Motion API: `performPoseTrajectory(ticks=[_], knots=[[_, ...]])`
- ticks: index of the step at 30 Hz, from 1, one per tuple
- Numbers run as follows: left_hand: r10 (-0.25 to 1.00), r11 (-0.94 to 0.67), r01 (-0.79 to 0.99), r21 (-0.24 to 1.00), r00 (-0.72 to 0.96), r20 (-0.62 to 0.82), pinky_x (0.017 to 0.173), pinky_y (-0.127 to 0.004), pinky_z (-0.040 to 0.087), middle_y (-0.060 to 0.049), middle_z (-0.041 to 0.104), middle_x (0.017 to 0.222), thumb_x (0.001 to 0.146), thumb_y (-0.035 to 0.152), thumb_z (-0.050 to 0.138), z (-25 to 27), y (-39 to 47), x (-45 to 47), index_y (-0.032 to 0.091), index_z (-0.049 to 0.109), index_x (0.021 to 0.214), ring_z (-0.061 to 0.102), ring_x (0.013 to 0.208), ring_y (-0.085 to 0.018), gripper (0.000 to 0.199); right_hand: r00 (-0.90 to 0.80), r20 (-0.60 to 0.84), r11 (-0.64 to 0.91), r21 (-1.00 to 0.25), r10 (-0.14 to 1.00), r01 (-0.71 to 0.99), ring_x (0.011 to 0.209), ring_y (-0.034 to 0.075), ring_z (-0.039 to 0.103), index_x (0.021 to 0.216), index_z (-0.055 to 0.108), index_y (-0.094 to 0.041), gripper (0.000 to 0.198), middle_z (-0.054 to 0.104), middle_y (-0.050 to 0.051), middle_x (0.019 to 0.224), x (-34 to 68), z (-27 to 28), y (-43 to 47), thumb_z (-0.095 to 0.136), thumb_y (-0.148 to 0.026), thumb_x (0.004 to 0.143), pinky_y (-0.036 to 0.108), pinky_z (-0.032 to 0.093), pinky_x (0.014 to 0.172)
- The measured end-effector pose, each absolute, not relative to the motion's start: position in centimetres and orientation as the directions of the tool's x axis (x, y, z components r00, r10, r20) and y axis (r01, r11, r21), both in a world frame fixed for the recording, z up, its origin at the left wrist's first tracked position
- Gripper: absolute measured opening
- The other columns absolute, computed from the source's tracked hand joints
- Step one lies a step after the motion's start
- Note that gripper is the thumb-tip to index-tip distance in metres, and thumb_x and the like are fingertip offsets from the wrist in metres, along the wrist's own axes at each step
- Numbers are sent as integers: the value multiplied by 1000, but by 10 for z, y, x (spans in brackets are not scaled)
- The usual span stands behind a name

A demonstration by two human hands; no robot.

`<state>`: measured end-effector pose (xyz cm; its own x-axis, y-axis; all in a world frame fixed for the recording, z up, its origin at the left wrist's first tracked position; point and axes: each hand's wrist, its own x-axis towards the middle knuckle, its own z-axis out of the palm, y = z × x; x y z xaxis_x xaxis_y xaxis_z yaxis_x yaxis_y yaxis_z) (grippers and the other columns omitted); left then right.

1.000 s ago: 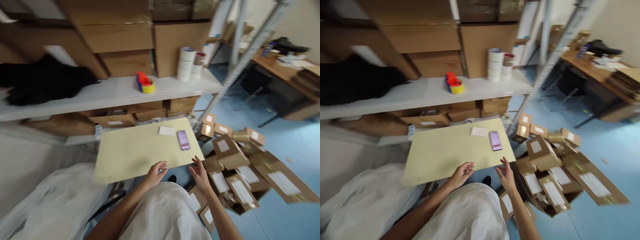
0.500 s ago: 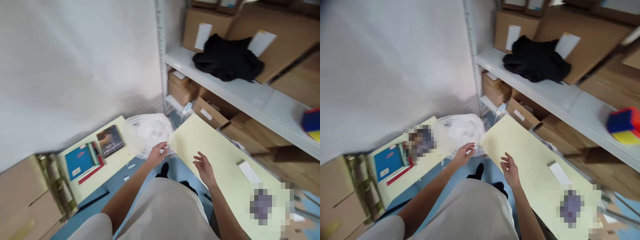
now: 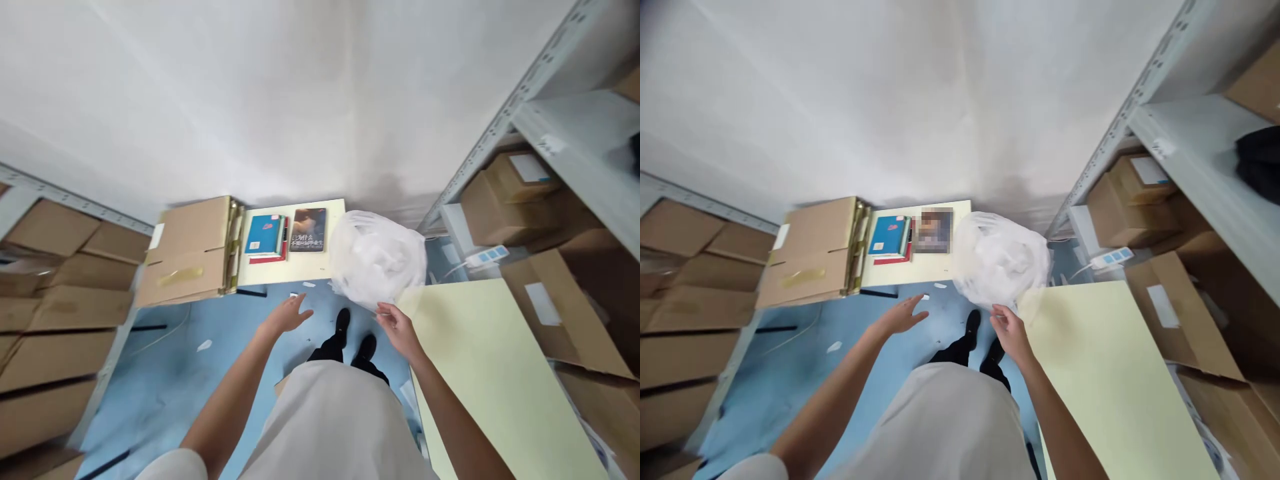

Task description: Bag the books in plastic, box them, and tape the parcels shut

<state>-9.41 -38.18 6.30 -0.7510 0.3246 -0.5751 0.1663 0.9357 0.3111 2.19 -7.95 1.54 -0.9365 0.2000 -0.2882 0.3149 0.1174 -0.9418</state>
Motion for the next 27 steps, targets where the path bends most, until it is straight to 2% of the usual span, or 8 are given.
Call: performPoseTrajectory(ticks=[2, 4, 8, 11, 14, 18, 23, 27], knots=[[238, 961, 93, 261, -761, -604, 99, -46, 43, -20, 51, 140, 85, 51, 48, 61, -403, -88, 16, 45, 138, 47, 131, -38, 64, -957, -273, 143, -948, 103, 285, 95, 22, 67, 111, 64, -21, 38, 71, 10, 106, 0, 19, -92, 60, -43, 81, 40, 53, 89], [186, 960, 24, 278, -799, -572, 99, -47, 42, -21, 51, 140, 83, 52, 49, 56, -420, -85, 17, 48, 136, 45, 132, -38, 64, -962, -272, 174, -946, 26, 272, 93, 21, 67, 112, 65, -22, 36, 72, 8, 106, -22, 26, -108, 59, -40, 81, 39, 53, 87], [167, 847, -96, 523, -885, -434, 99, -45, 44, -17, 59, 132, 78, 54, 57, 43, -435, -93, 20, 56, 127, 54, 124, -35, 59, -946, -304, 272, -925, -115, 264, 89, 20, 68, 112, 66, -24, 34, 72, 6, 106, -64, 30, -142, 60, -33, 80, 39, 53, 86], [125, 698, -179, 694, -923, -363, 103, -45, 42, -16, 62, 128, 73, 54, 65, 32, -435, -117, 20, 62, 118, 55, 122, -34, 57, -925, -349, 369, -888, -153, 274, 106, 24, 65, 114, 65, -24, 39, 67, 9, 119, -94, 20, -166, 65, -30, 76, 44, 49, 94], [122, 624, -221, 750, -920, -373, 104, -45, 42, -18, 58, 132, 76, 51, 63, 20, -434, -157, 16, 60, 121, 54, 124, -34, 57, -909, -392, 389, -866, -137, 315, 123, 28, 55, 121, 62, -23, 47, 59, 12, 134, -130, 0, -192, 67, -32, 76, 47, 43, 102], [153, 601, -282, 748, -878, -454, 108, -46, 36, -22, 53, 137, 82, 45, 57, -2, -430, -221, 10, 54, 128, 49, 129, -33, 58, -861, -498, 311, -839, -102, 448, 130, 29, 49, 129, 55, -21, 56, 51, 14, 141, -186, -30, -224, 66, -38, 77, 46, 43, 103], [114, 523, -386, 760, -852, -511, 116, -44, 23, -21, 41, 148, 83, 43, 59, -32, -422, -287, 10, 46, 135, 33, 141, -31, 63, -853, -501, 323, -790, 150, 521, 135, 29, 43, 134, 49, -25, 67, 52, 9, 141, -249, -57, -242, 70, -37, 71, 50, 34, 110], [88, 524, -474, 707, -796, -599, 119, -42, 14, -23, 24, 156, 83, 40, 61, -50, -409, -316, 6, 32, 142, 14, 147, -30, 74, -847, -473, 271, -805, 244, 527, 128, 30, 49, 133, 48, -20, 72, 59, 12, 131, -278, -72, -239, 73, -37, 68, 45, 39, 107]])
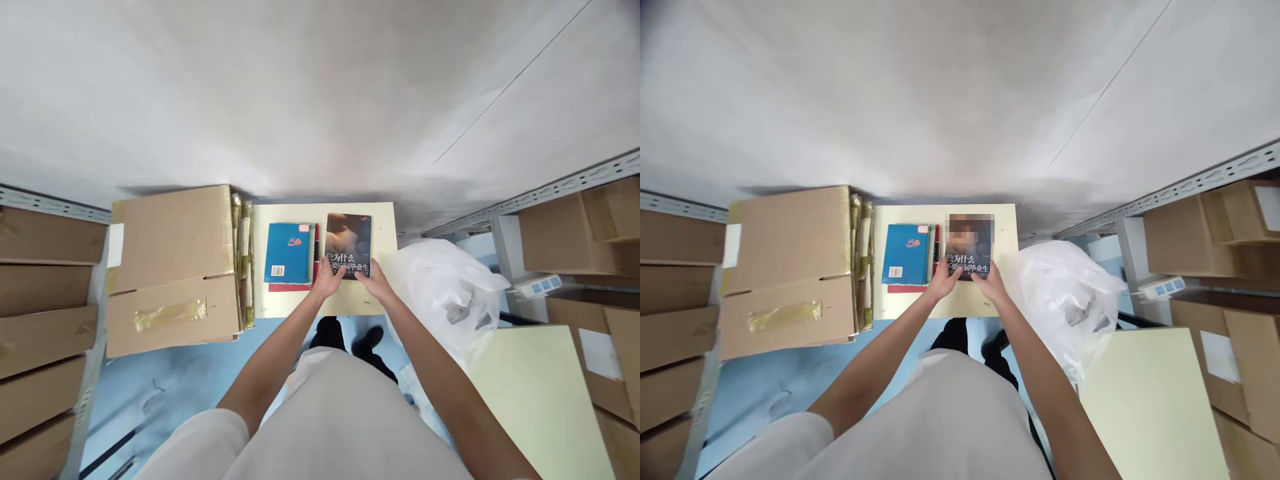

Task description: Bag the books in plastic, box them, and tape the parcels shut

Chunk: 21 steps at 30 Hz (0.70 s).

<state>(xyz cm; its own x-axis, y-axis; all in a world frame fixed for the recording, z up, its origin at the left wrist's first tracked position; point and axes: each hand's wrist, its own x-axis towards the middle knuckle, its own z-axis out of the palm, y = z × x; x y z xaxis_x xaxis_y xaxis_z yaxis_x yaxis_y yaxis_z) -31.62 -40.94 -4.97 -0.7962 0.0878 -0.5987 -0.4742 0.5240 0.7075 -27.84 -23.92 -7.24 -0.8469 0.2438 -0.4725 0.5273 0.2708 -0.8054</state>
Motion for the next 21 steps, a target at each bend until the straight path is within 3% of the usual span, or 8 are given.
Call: performPoseTrajectory(ticks=[3, 7, 12, 16, 19, 21], knots=[[64, 550, -498, 670, -776, -628, 120, -43, 10, -27, 16, 156, 82, 40, 62, -60, -401, -321, 0, 21, 145, 8, 148, -32, 84, -776, -547, 222, -752, 314, 620, 125, 31, 52, 136, 44, -18, 77, 60, 14, 129, -287, -82, -242, 73, -36, 67, 44, 43, 104], [35, 583, -507, 635, -766, -642, 120, -44, 10, -27, 16, 156, 82, 43, 60, -68, -396, -315, 3, 15, 147, 11, 147, -32, 88, -723, -556, 244, -697, 410, 674, 133, 32, 43, 144, 33, -14, 89, 50, 17, 139, -284, -90, -255, 72, -33, 66, 45, 36, 110], [-12, 586, -538, 606, -753, -657, 118, -43, 17, -27, 28, 152, 83, 42, 60, -70, -401, -317, 3, 18, 146, 21, 145, -32, 85, -687, -552, 212, -685, 472, 697, 133, 32, 43, 144, 33, -13, 90, 49, 17, 139, -284, -94, -256, 71, -28, 63, 45, 36, 110], [20, 516, -534, 670, -774, -633, 117, -44, 24, -21, 41, 146, 84, 34, 61, -70, -410, -317, 10, 29, 144, 31, 141, -31, 72, -624, -649, 32, -681, 435, 731, 114, 28, 58, 129, 52, -18, 71, 64, 11, 121, -291, -93, -243, 71, -27, 62, 41, 45, 99], [131, 325, -552, 768, -778, -615, 111, -42, 37, -16, 52, 138, 87, 27, 57, -67, -420, -309, 16, 35, 144, 47, 131, -26, 61, -582, -701, -61, -659, 413, 750, 97, 25, 65, 112, 62, -18, 46, 72, 7, 103, -289, -88, -239, 63, -32, 69, 40, 50, 89], [230, 183, -625, 759, -723, -651, 100, -41, 48, -12, 55, 137, 88, 24, 54, -63, -429, -303, 22, 29, 147, 56, 122, -23, 64, -566, -722, -109, -650, 397, 752, 88, 23, 67, 106, 65, -17, 37, 73, 6, 94, -282, -83, -240, 55, -32, 74, 39, 52, 84]])
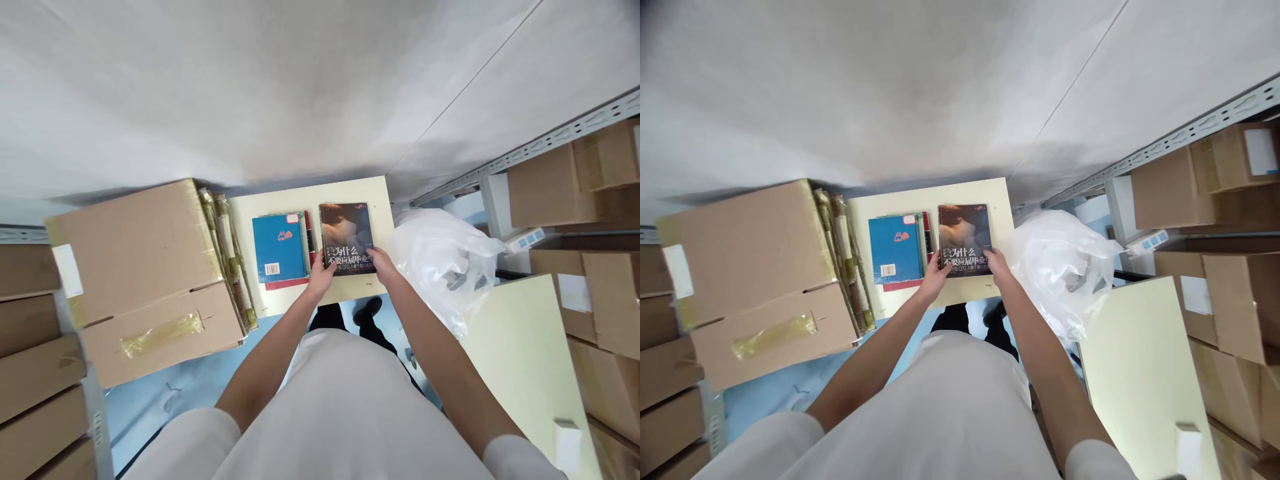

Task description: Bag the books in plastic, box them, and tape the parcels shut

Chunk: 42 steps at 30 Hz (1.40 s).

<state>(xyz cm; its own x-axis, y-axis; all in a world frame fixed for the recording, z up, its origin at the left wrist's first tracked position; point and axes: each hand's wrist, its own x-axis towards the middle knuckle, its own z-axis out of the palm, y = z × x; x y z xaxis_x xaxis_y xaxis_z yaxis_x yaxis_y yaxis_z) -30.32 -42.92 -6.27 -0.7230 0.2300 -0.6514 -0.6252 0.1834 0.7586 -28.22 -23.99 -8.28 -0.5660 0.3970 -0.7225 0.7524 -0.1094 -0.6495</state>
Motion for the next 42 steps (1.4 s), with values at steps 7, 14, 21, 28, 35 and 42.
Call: performPoseTrajectory(ticks=[7, 14, 21, 28, 35, 42], knots=[[386, 46, -760, 649, -585, -713, 79, -35, 58, -8, 62, 129, 79, 26, 64, -47, -477, -297, 29, 21, 152, 65, 103, -21, 84, -655, -724, -271, -689, 218, 672, 82, 21, 68, 108, 64, -20, 39, 73, 3, 92, -256, -42, -253, 58, -25, 69, 35, 54, 74], [415, 102, -578, 809, -715, -563, 84, -37, 54, -11, 65, 120, 76, 46, 67, -15, -490, -281, 24, 19, 152, 65, 99, -22, 92, -744, -636, -325, -761, 204, 561, 82, 18, 65, 105, 54, -25, 39, 69, 2, 100, -220, 22, -257, 65, -25, 68, 30, 52, 67], [661, 102, -399, 911, -658, -362, 87, -36, 52, -11, 56, 131, 79, 46, 67, 44, -429, -249, 25, 40, 136, 63, 102, -21, 66, -781, -534, -432, -818, 323, 380, 76, 15, 62, 97, 50, -26, 36, 65, 1, 98, -118, 74, -211, 70, -28, 66, 27, 48, 63], [807, 211, -465, 859, -413, -422, 74, -32, 52, -9, 71, 102, 72, 43, 75, 82, -310, -167, 20, 46, 130, 69, 84, -22, 69, -702, -407, -502, -861, 584, 82, 63, 11, 53, 76, 53, -21, 40, 61, -5, 69, 32, 93, -139, 85, -36, 57, 25, 40, 63], [915, 268, -449, 852, -157, -371, 75, -31, 51, -9, 73, 97, 72, 34, 75, 88, -192, -59, 16, 58, 128, 68, 89, -24, 62, -415, -431, -522, -843, 802, -134, 57, 9, 53, 67, 51, -20, 45, 57, -5, 61, 173, 95, -94, 78, -57, 65, 25, 41, 62], [901, 405, -356, 842, -1, -433, 75, -31, 52, -9, 73, 97, 67, 33, 77, 102, -139, 3, 16, 57, 128, 68, 88, -24, 66, -177, -368, -406, -863, 913, -299, 68, 15, 64, 109, 59, -29, 52, 69, 1, 90, 244, 101, -53, 73, -58, 68, 27, 48, 61]])
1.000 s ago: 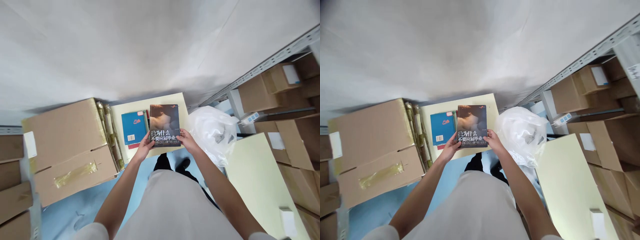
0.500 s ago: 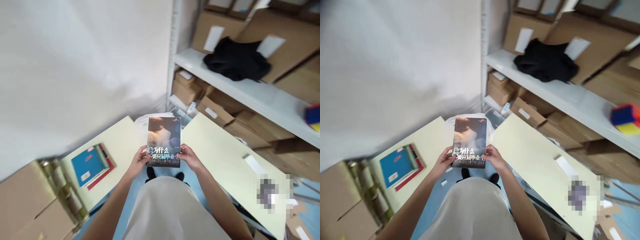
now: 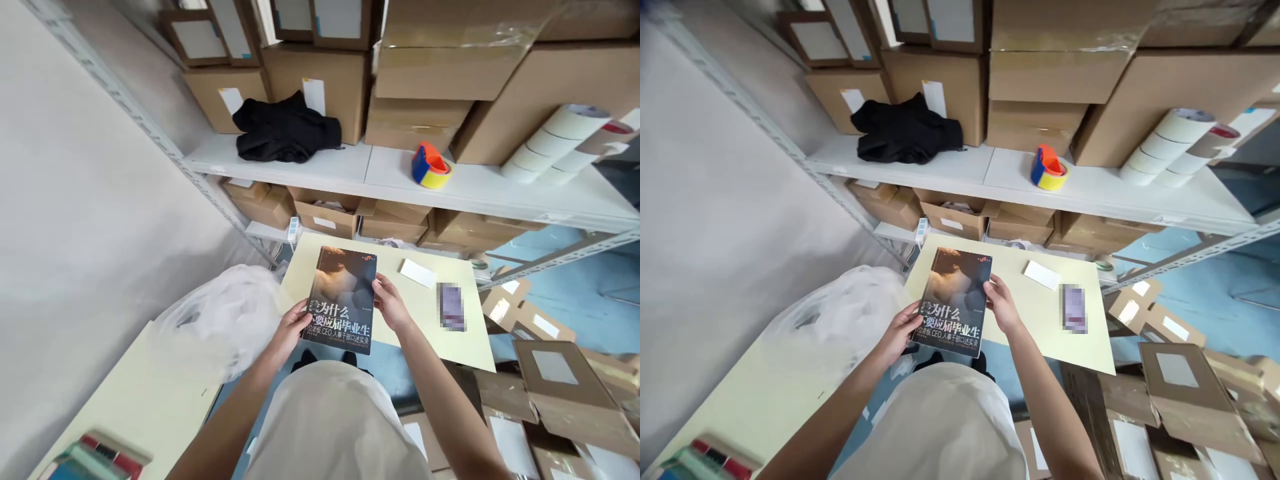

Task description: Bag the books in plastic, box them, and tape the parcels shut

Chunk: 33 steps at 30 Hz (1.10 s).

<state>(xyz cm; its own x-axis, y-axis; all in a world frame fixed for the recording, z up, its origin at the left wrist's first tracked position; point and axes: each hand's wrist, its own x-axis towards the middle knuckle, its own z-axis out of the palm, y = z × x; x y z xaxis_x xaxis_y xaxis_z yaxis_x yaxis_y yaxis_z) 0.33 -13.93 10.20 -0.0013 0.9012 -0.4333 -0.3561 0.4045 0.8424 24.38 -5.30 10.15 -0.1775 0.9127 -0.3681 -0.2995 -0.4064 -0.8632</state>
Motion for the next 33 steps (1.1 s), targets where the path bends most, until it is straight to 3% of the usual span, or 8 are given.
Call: performPoseTrajectory(ticks=[5, 8, 13, 18, 22, 26, 30, 33], knots=[[874, 485, -275, 830, 122, -470, 74, -29, 50, -8, 72, 96, 69, 35, 78, 93, -121, 11, 18, 53, 127, 68, 85, -21, 65, 43, -400, -376, -889, 916, -264, 55, 12, 57, 119, 54, -33, 58, 66, -1, 90, 263, 102, -21, 60, -69, 73, 25, 44, 48], [872, 488, -258, 834, 187, -452, 76, -31, 50, -9, 71, 98, 70, 36, 78, 87, -111, 8, 19, 53, 125, 67, 87, -21, 63, 143, -345, -312, -926, 928, -213, 50, 10, 48, 100, 58, -27, 50, 61, -3, 74, 262, 97, -8, 59, -69, 73, 23, 37, 45], [845, 535, -345, 771, 204, -495, 79, -32, 49, -6, 70, 98, 69, 35, 80, 83, -99, -6, 24, 52, 126, 66, 87, -20, 64, 339, -148, -98, -982, 929, -161, 65, 13, 50, 79, 55, -22, 42, 59, -2, 71, 248, 89, 10, 62, -63, 72, 25, 42, 60], [830, 545, -440, 714, 161, -534, 81, -34, 50, -3, 67, 94, 61, 37, 85, 64, -90, -18, 19, 64, 98, 63, 83, -16, 46, 422, -169, -101, -979, 890, -179, 61, 11, 46, 80, 53, -23, 40, 55, -4, 69, 242, 88, 16, 63, -61, 72, 23, 39, 57], [825, 540, -464, 702, 125, -552, 78, -32, 50, -3, 67, 90, 59, 41, 85, 50, -81, -19, 19, 66, 101, 62, 77, -14, 51, 388, -298, -209, -944, 872, -255, 49, 9, 43, 85, 52, -25, 39, 53, -7, 63, 243, 89, 11, 63, -60, 73, 21, 32, 45], [811, 559, -476, 679, 141, -568, 74, -29, 49, -3, 68, 92, 57, 41, 86, 48, -70, -17, 19, 68, 101, 61, 75, -13, 52, 298, -344, -254, -919, 891, -300, 47, 9, 46, 95, 56, -26, 35, 57, -7, 63, 256, 88, 8, 66, -50, 71, 21, 35, 45], [817, 548, -519, 656, 162, -553, 71, -28, 47, -3, 68, 86, 57, 43, 86, 49, -57, -13, 18, 70, 99, 58, 71, -12, 51, 134, -253, -231, -959, 958, -161, 50, 9, 46, 124, 53, -33, 61, 55, -9, 63, 282, 91, 16, 74, -34, 66, 22, 40, 50], [809, 555, -526, 644, 160, -566, 70, -28, 46, -4, 69, 83, 58, 43, 85, 48, -49, -8, 17, 70, 96, 59, 71, -13, 49, 20, -93, -94, -995, 995, 35, 78, 17, 59, 123, 57, -33, 65, 65, 0, 90, 304, 104, 31, 78, -30, 62, 30, 50, 68]])
